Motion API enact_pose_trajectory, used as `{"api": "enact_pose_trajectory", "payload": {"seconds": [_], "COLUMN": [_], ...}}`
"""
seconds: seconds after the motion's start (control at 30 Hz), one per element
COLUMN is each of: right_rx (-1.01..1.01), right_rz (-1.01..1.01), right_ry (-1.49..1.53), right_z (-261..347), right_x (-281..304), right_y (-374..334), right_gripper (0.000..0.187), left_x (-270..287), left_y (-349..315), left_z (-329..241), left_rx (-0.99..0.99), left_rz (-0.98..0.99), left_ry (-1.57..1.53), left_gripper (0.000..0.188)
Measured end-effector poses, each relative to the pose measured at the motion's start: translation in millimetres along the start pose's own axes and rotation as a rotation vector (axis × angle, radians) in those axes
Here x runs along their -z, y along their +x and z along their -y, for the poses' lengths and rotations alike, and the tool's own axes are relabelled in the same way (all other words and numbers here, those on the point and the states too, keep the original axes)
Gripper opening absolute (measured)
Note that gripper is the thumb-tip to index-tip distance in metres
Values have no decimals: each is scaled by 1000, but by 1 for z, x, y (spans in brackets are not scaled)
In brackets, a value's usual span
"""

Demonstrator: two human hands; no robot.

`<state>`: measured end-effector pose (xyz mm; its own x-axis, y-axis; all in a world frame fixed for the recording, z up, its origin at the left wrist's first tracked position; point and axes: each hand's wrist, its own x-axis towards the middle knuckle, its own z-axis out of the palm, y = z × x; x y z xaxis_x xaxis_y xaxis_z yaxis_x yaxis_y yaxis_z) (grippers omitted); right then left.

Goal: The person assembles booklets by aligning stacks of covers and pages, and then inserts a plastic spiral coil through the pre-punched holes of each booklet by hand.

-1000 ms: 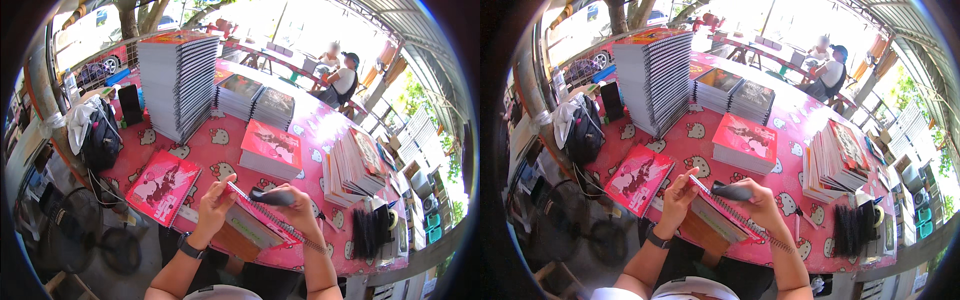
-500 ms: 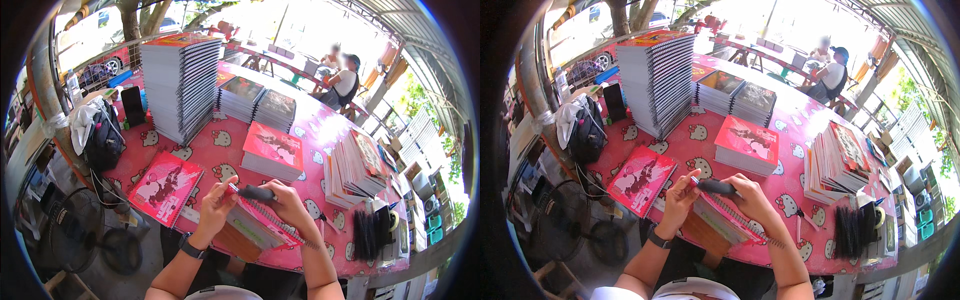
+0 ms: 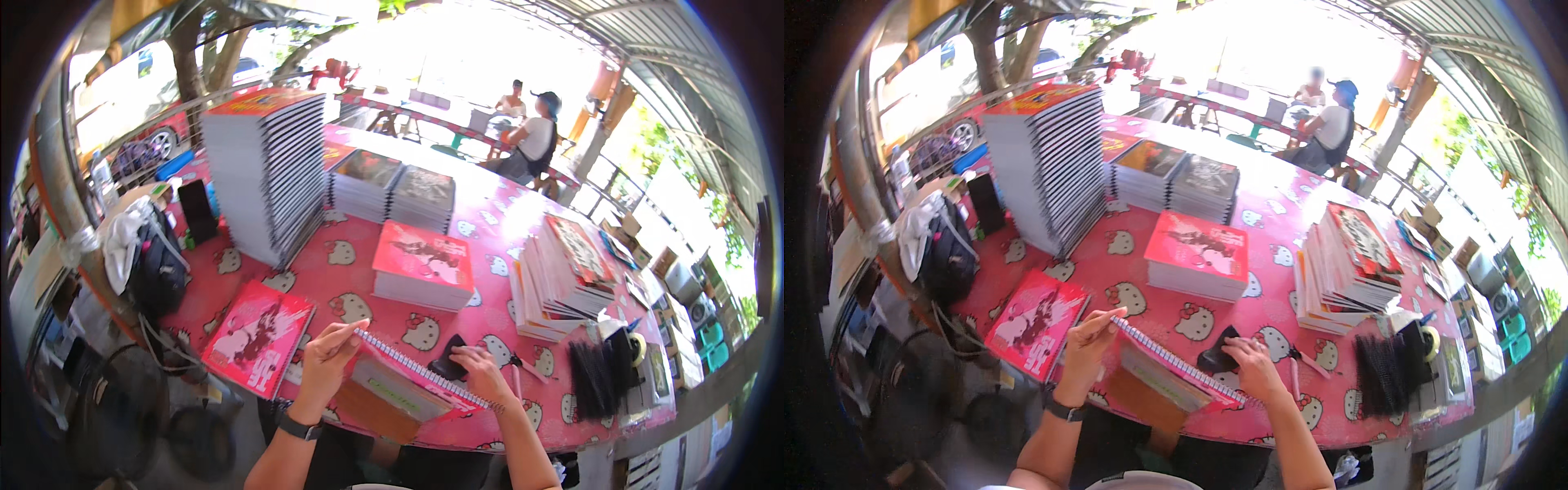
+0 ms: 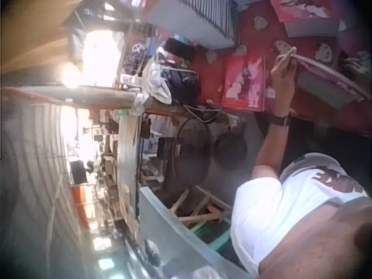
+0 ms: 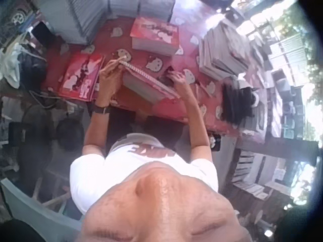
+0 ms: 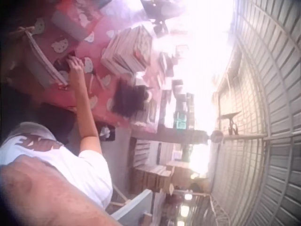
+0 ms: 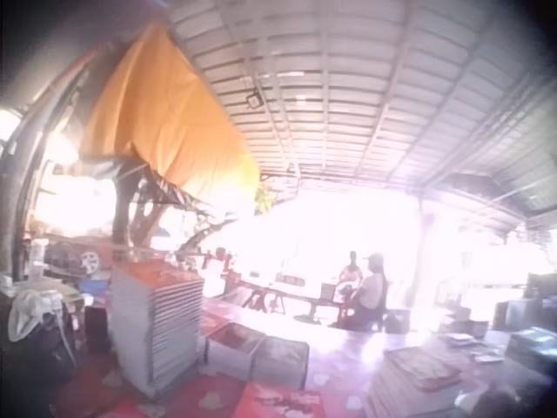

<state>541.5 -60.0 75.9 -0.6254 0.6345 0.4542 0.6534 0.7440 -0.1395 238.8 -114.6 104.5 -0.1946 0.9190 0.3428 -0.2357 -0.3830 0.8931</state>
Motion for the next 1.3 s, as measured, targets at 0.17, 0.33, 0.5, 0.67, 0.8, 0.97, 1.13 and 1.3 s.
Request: {"api": "enact_pose_trajectory", "payload": {"seconds": [0.17, 0.33, 0.5, 0.67, 0.8, 0.97, 1.13, 1.3], "right_rx": [-161, -210, -226, -77, -53, 54, 49, -141], "right_rz": [-60, -272, -403, -418, -473, -425, -361, -151], "right_ry": [474, 603, 550, 642, 645, 608, 347, 360], "right_z": [64, 145, 139, 148, 137, 134, 146, 139], "right_x": [92, 110, 106, 96, 88, 95, 88, 115], "right_y": [31, 47, 36, 52, 41, 42, 54, 35], "right_gripper": [42, 30, 26, 23, 27, 26, 21, 37], "left_x": [-28, -66, -80, -47, -79, -75, -66, -86], "left_y": [-5, -11, -19, -19, -34, -34, -30, -26], "left_z": [-46, -63, -61, -44, -72, -64, -48, -51], "left_rx": [-170, -204, -126, -308, -76, -186, -318, -381], "left_rz": [182, 321, 344, 304, 333, 322, 180, 333], "left_ry": [7, 104, -33, 80, 265, 204, 353, 383], "left_gripper": [25, 16, 15, 16, 15, 9, 36, 14]}}
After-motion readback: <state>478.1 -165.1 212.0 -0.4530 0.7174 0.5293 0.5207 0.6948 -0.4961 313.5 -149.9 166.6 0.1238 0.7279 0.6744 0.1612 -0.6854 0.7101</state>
